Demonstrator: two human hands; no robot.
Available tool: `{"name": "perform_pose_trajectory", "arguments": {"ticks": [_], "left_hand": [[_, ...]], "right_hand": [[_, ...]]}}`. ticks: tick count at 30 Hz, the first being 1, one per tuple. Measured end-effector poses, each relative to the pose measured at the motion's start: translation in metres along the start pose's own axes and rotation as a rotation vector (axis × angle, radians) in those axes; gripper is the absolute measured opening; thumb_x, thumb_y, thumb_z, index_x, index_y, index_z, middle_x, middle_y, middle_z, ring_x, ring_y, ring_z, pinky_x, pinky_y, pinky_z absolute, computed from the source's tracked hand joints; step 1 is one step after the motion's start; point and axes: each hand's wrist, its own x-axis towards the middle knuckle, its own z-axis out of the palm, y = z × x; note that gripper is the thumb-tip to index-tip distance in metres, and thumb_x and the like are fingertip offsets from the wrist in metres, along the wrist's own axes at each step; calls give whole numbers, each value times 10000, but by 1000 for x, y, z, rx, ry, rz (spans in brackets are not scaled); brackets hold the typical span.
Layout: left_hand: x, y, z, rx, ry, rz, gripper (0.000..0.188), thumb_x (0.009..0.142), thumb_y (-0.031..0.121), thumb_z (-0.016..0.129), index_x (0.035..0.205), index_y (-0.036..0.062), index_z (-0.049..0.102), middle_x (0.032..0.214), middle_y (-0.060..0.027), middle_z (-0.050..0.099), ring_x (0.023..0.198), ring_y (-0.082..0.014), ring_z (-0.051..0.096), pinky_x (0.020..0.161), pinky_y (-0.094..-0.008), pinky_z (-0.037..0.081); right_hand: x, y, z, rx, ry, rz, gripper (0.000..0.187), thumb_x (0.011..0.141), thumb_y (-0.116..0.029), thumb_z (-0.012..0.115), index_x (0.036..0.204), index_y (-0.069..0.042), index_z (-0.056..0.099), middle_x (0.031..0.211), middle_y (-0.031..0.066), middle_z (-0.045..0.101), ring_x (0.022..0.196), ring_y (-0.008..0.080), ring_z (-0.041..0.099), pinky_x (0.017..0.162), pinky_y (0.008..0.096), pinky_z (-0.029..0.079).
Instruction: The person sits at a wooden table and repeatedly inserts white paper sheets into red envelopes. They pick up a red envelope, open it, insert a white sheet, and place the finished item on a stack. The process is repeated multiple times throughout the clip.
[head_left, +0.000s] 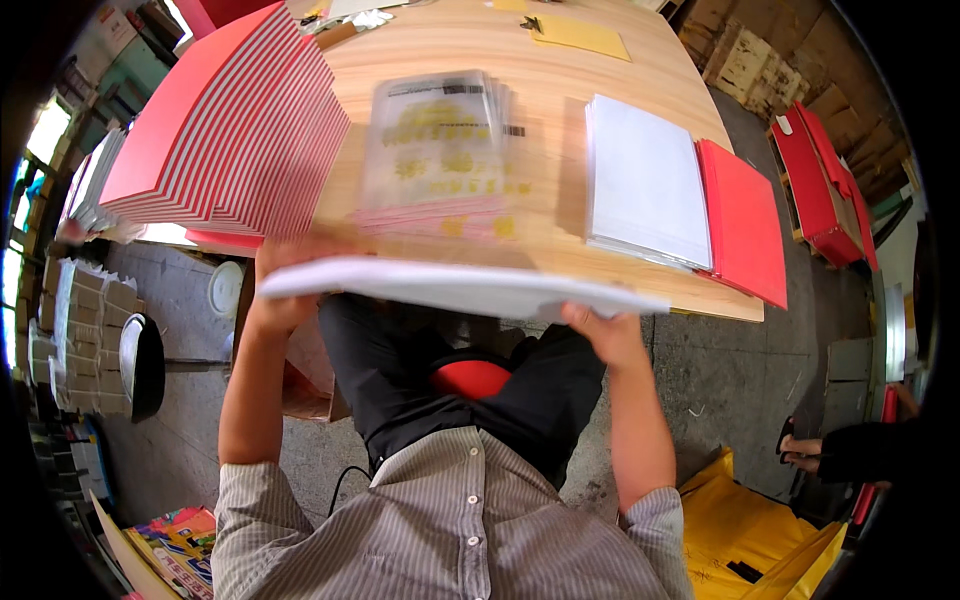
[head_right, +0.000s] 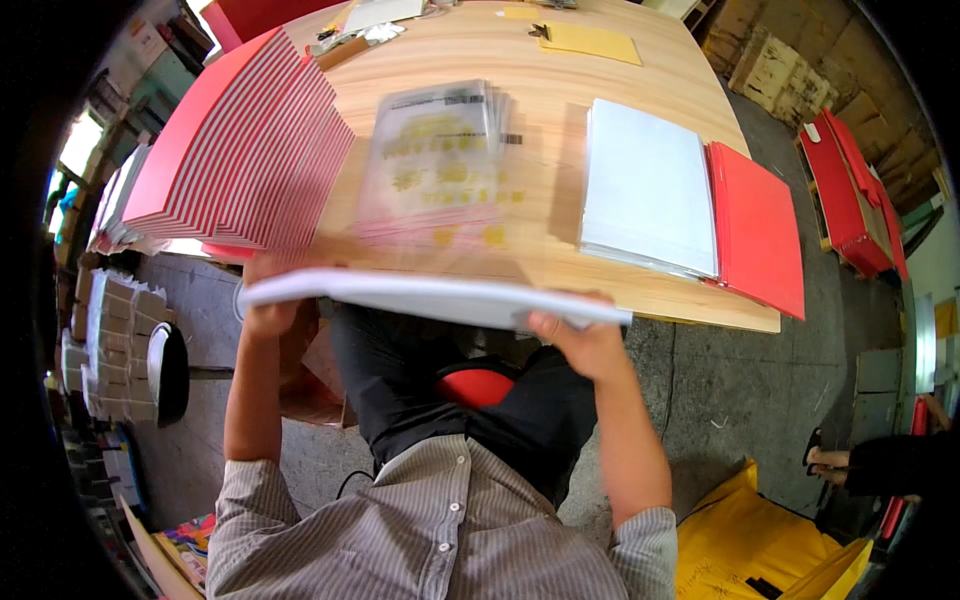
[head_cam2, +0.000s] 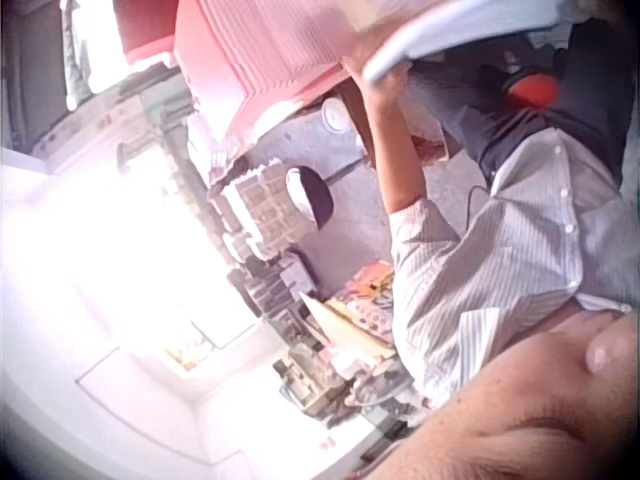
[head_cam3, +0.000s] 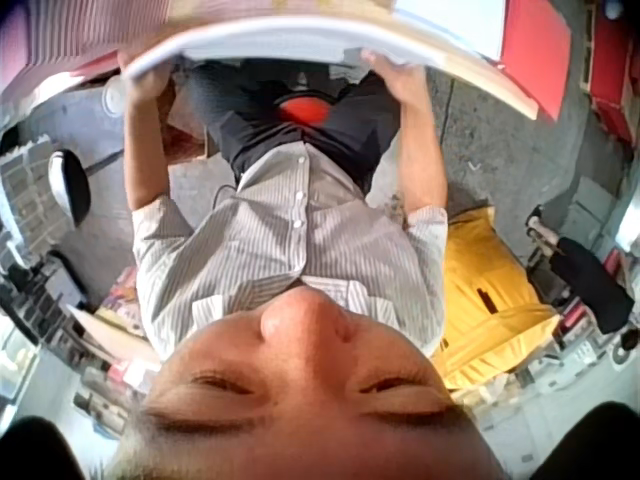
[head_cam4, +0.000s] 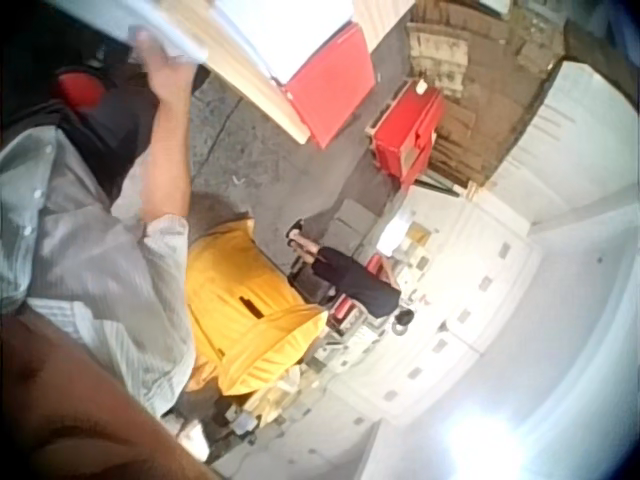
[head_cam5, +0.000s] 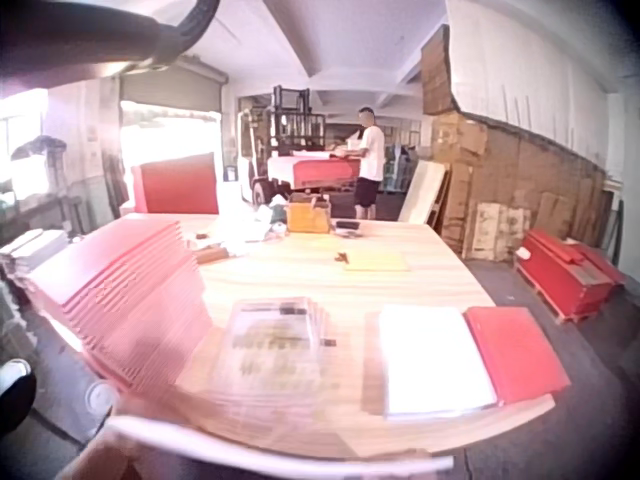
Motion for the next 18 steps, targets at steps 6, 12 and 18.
{"name": "perform_pose_trajectory", "arguments": {"ticks": [6, 12, 18], "left_hand": [[51, -51, -19, 3, 162, -299, 214, 858, 85, 758, 1037, -23, 710, 910, -74, 710, 807, -149, 649, 723, -294, 528], [47, -102, -9, -205, 199, -406, 281, 847, 19, 745, 1113, 4, 657, 1023, -68, 697, 951, -164, 645, 836, -325, 520], [44, -103, -4, -264, 217, -502, 354, 832, 7, 755, 1158, 6, 617, 1074, -70, 680, 995, -164, 630, 869, -326, 512]], "right_hand": [[74, -4, -15, 22, 18, 74, 437, 814, -70, 800, 1208, -20, 616, 1118, 45, 665, 1041, 148, 598, 930, 314, 475], [84, 15, -5, 40, 12, 72, 332, 838, -57, 766, 1145, -11, 647, 1078, 49, 683, 992, 133, 612, 877, 306, 501], [86, 21, -9, 113, -35, 103, 380, 822, -83, 790, 1162, -5, 639, 1087, 51, 687, 995, 144, 623, 884, 312, 503]]}}
